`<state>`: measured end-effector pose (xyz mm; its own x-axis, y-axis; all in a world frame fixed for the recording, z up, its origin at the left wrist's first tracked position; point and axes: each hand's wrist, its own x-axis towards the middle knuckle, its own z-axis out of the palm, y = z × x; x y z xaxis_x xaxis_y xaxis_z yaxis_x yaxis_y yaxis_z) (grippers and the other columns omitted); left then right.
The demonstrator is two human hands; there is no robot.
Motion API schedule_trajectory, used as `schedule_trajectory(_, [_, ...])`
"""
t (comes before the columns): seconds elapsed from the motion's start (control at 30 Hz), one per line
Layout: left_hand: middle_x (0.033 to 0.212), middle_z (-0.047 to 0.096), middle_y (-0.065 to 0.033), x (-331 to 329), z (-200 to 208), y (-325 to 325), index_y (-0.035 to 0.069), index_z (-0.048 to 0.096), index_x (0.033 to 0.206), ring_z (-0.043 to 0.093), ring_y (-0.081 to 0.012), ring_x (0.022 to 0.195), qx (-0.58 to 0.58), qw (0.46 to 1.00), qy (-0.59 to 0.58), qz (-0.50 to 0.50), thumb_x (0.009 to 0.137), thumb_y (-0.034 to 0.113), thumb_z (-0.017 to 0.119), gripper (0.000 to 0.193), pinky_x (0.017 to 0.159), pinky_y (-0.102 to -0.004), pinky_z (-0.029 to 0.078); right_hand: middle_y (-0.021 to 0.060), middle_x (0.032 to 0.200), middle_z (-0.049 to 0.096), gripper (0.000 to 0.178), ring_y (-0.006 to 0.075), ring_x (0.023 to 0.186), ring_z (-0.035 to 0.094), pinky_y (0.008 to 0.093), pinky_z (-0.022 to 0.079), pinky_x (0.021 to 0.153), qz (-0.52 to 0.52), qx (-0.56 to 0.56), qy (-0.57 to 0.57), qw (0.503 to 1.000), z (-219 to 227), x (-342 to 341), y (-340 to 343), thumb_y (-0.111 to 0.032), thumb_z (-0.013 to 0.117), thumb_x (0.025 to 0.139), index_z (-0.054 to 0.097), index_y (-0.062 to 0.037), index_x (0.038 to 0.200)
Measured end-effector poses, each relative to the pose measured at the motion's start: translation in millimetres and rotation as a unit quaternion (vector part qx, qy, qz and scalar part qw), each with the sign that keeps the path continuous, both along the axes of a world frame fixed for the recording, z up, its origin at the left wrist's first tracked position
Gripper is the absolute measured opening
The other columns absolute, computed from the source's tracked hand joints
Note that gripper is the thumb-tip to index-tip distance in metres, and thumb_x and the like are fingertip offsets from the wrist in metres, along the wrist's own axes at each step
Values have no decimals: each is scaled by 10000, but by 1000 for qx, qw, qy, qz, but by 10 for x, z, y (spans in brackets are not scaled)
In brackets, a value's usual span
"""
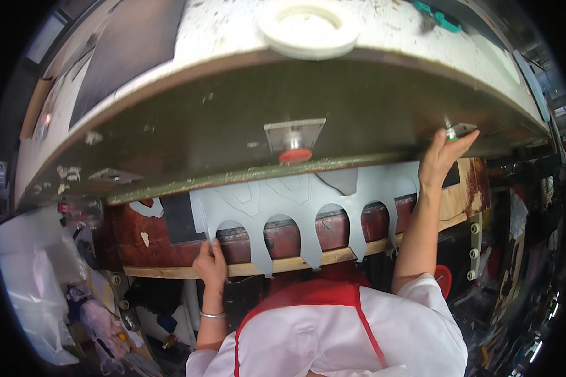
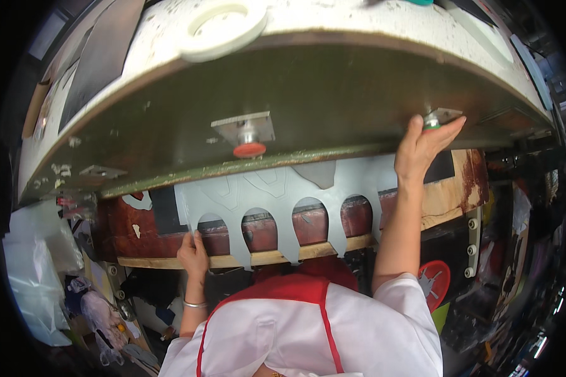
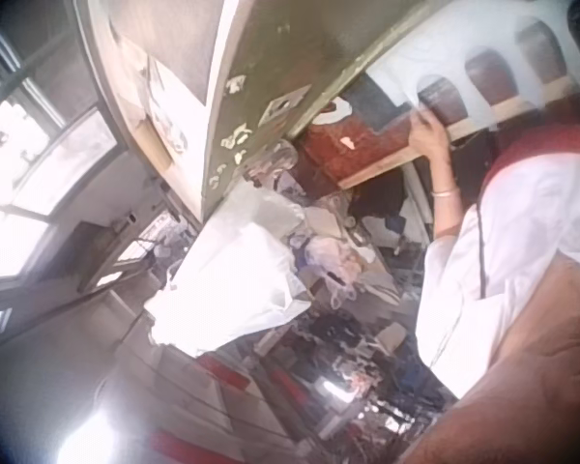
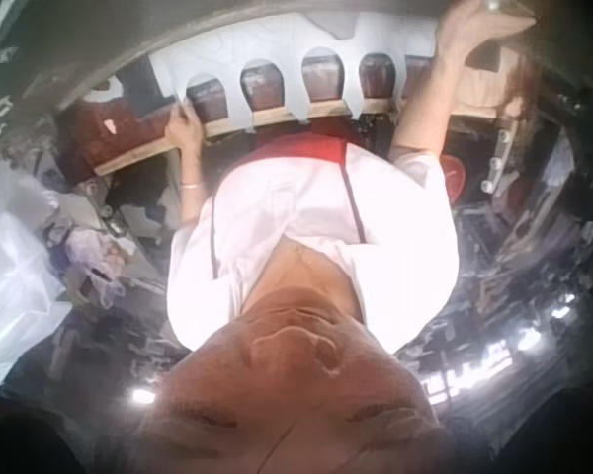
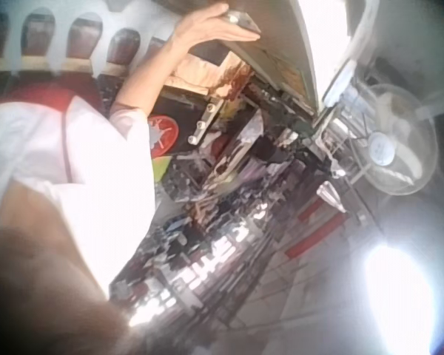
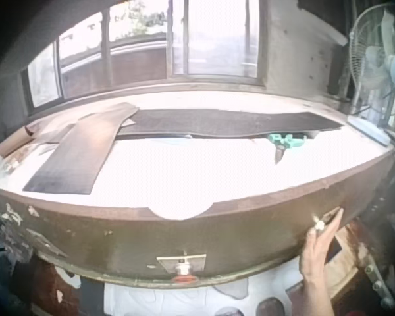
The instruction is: The person places sheets of gray foam onto a hydraulic cutting press, aligns them with a template, and presses a button to cut out multiple insole shapes. After each cut, the person removes the insoles and the surrounding waste material, then stacks the finished insoles on a nearby table.
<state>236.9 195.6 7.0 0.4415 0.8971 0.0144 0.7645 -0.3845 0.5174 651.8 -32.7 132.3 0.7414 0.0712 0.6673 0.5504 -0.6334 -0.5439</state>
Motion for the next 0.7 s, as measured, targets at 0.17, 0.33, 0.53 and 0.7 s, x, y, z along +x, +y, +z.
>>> schedule_trajectory(0.17, [612,575,-189,311,82,328,40,595,781,577,-398,573,13,1000,-19,-16,950,251,510,284,510,-451,418,332,1496,22,887,420,1414,33,475,53,1146,25,57,3,998,-221,-10,28,-398,510,932,-23,97,1441])
schedule_trajectory(0.33, [691,630,-168,357,144,345,39,607,788,613,-372,616,23,999,-40,-26,964,257,488,304,529,-430,443,336,1481,117,917,446,1389,142,480,124,1137,13,-29,25,999,-340,-139,-229,-360,587,900,3,93,1443])
schedule_trajectory(0.53, [638,578,-179,265,97,312,17,555,744,561,-371,560,-27,998,-54,8,966,245,488,325,519,-429,411,97,677,663,307,194,639,633,329,505,647,-16,44,408,912,-954,-827,-594,-213,728,801,678,58,936])
schedule_trajectory(0.7, [633,528,-223,149,-75,258,4,525,737,532,-409,577,56,995,-78,-28,968,239,483,333,526,-444,396,82,529,499,362,167,503,482,353,378,512,65,-36,356,931,-1207,-761,-752,-278,649,875,550,1,666])
